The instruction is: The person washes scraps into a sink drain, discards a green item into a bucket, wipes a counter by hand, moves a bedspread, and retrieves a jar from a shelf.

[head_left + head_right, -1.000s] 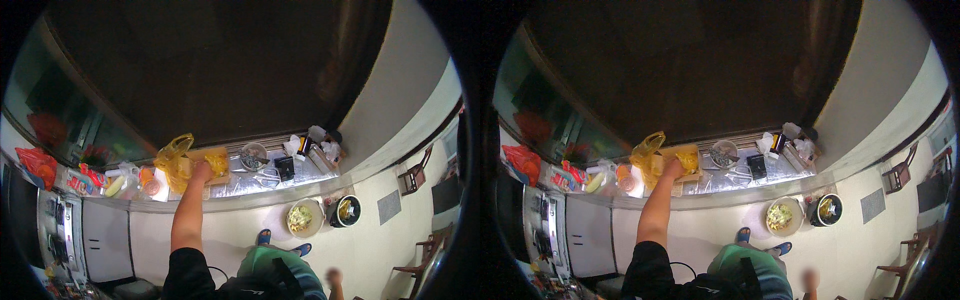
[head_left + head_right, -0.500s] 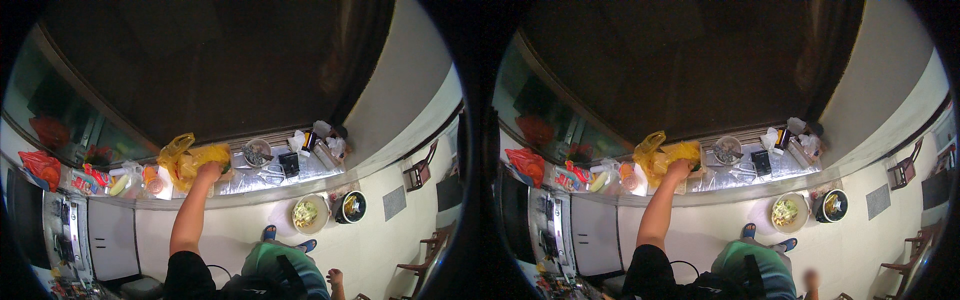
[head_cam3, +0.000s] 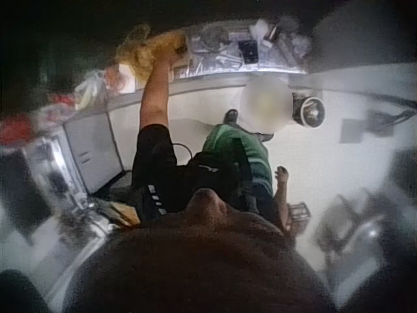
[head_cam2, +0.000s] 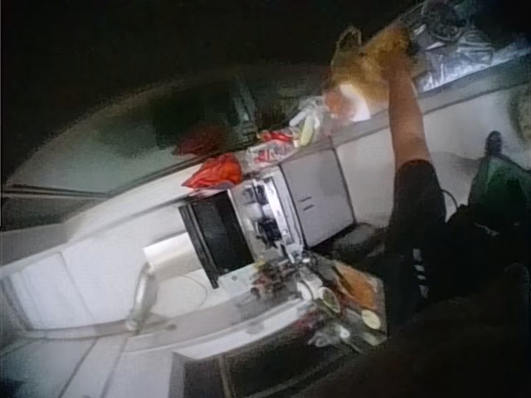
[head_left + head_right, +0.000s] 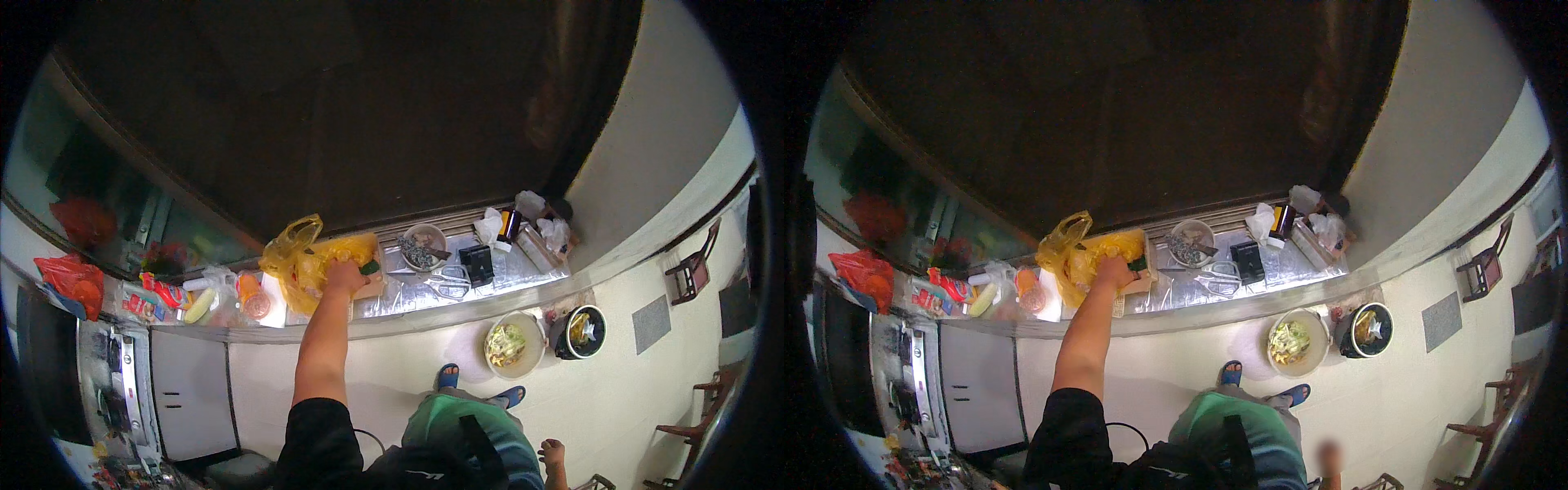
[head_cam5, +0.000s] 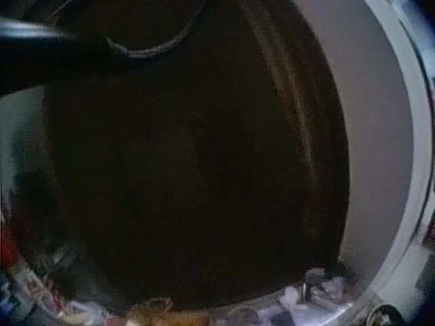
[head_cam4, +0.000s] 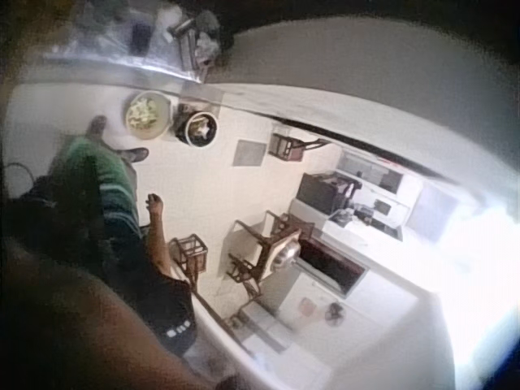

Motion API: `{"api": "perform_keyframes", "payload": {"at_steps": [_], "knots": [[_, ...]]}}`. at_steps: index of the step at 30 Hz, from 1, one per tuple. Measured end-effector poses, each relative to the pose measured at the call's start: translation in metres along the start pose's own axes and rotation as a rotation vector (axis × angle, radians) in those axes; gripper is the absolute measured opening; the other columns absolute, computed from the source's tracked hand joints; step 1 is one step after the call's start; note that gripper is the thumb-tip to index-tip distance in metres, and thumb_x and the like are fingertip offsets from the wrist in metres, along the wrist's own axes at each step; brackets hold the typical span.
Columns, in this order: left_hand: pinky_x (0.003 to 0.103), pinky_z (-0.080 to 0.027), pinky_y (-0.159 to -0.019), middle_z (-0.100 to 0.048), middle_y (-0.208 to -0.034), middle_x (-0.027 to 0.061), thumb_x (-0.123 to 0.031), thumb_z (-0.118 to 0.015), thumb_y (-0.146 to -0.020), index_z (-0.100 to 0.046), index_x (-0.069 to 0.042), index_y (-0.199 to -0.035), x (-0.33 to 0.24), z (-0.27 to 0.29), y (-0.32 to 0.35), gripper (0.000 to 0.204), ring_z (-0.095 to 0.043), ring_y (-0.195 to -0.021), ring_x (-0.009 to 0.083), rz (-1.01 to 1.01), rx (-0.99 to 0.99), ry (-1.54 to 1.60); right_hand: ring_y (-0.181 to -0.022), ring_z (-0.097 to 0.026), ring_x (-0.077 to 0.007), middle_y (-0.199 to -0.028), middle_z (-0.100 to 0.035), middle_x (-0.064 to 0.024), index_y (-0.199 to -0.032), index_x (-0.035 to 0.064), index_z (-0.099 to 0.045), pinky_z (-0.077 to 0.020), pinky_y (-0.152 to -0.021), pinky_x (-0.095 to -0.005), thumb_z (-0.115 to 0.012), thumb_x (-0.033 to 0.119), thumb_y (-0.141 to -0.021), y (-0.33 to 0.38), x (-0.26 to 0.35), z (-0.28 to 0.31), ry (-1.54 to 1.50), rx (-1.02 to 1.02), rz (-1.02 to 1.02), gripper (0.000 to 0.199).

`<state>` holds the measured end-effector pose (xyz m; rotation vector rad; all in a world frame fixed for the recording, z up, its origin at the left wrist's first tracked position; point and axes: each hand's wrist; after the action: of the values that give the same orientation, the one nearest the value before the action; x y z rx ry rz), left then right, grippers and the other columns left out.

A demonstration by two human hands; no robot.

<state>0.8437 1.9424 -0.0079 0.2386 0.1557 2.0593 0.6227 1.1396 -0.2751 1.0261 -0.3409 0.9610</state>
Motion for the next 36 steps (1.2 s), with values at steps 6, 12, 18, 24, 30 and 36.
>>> {"api": "perform_keyframes", "payload": {"at_steps": [6, 12, 18, 24, 30, 36], "knots": [[0.036, -0.042, -0.073, -0.056, -0.089, 0.0219, -0.020, -0.058, -0.067, -0.054, 0.003, -0.092, 0.014, 0.022, -0.004, 0.034, -0.053, -0.085, 0.0333, 0.028, -0.253, 0.504, -0.059, -0.054, -0.0166, -0.072, -0.054, -0.0058, -0.083, 0.0053, -0.053, -0.0435, -0.047, -0.0305, -0.056, 0.010, -0.067, 0.012, -0.020, 0.021, 1.035, -0.137, 1.026, 0.016], [0.033, -0.043, -0.068, -0.057, -0.081, 0.0129, -0.012, -0.053, -0.071, -0.052, 0.001, -0.095, 0.076, 0.001, -0.013, 0.027, -0.055, -0.076, 0.0247, 0.024, -0.169, 1.168, -0.065, -0.052, -0.0207, -0.065, -0.052, -0.0062, -0.067, 0.0082, -0.053, -0.0418, -0.059, -0.0364, -0.059, 0.005, -0.051, 0.015, 0.023, 0.012, 0.597, 0.095, 0.579, 0.017], [0.031, -0.047, -0.064, -0.054, -0.083, 0.0047, -0.013, -0.046, -0.074, -0.049, -0.005, -0.099, 0.070, 0.037, 0.008, 0.026, -0.054, -0.077, 0.0163, 0.260, -0.049, 1.668, -0.069, -0.053, -0.0222, -0.067, -0.053, -0.0070, -0.066, 0.0079, -0.054, -0.0418, -0.064, -0.0381, -0.059, 0.007, -0.054, -0.002, 0.014, 0.008, 0.625, -0.056, 0.659, 0.013], [0.034, -0.047, -0.065, -0.055, -0.086, 0.0041, -0.010, -0.043, -0.073, -0.051, -0.007, -0.090, 0.059, 0.055, 0.023, 0.020, -0.053, -0.078, 0.0147, 0.205, -0.057, 1.881, -0.076, -0.053, -0.0237, -0.074, -0.055, -0.0084, -0.073, 0.0068, -0.056, -0.0406, -0.070, -0.0402, -0.060, 0.008, -0.054, -0.014, -0.029, 0.004, 0.880, -0.188, 0.911, 0.019], [0.033, -0.046, -0.066, -0.055, -0.089, 0.0046, -0.009, -0.042, -0.075, -0.050, -0.006, -0.096, 0.064, 0.034, 0.012, 0.023, -0.054, -0.078, 0.0160, 0.236, -0.071, 1.780, -0.082, -0.052, -0.0236, -0.081, -0.055, -0.0081, -0.081, 0.0068, -0.055, -0.0391, -0.075, -0.0392, -0.060, 0.010, -0.055, -0.001, -0.018, -0.001, 0.704, -0.073, 0.716, 0.026], [0.028, -0.045, -0.067, -0.056, -0.089, 0.0040, -0.007, -0.042, -0.077, -0.052, -0.004, -0.098, 0.057, 0.052, 0.019, 0.023, -0.054, -0.076, 0.0147, 0.145, -0.052, 1.667, -0.079, -0.052, -0.0236, -0.078, -0.054, -0.0073, -0.082, 0.0070, -0.054, -0.0387, -0.074, -0.0396, -0.062, 0.010, -0.055, 0.003, -0.001, -0.005, 0.538, -0.014, 0.577, 0.028]]}}
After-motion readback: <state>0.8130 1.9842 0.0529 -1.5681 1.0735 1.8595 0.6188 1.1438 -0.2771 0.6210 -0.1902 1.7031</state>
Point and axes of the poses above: each hand's wrist, its own y-axis away from the middle knuckle, its own z-axis out of the back of the hand, x = y × z
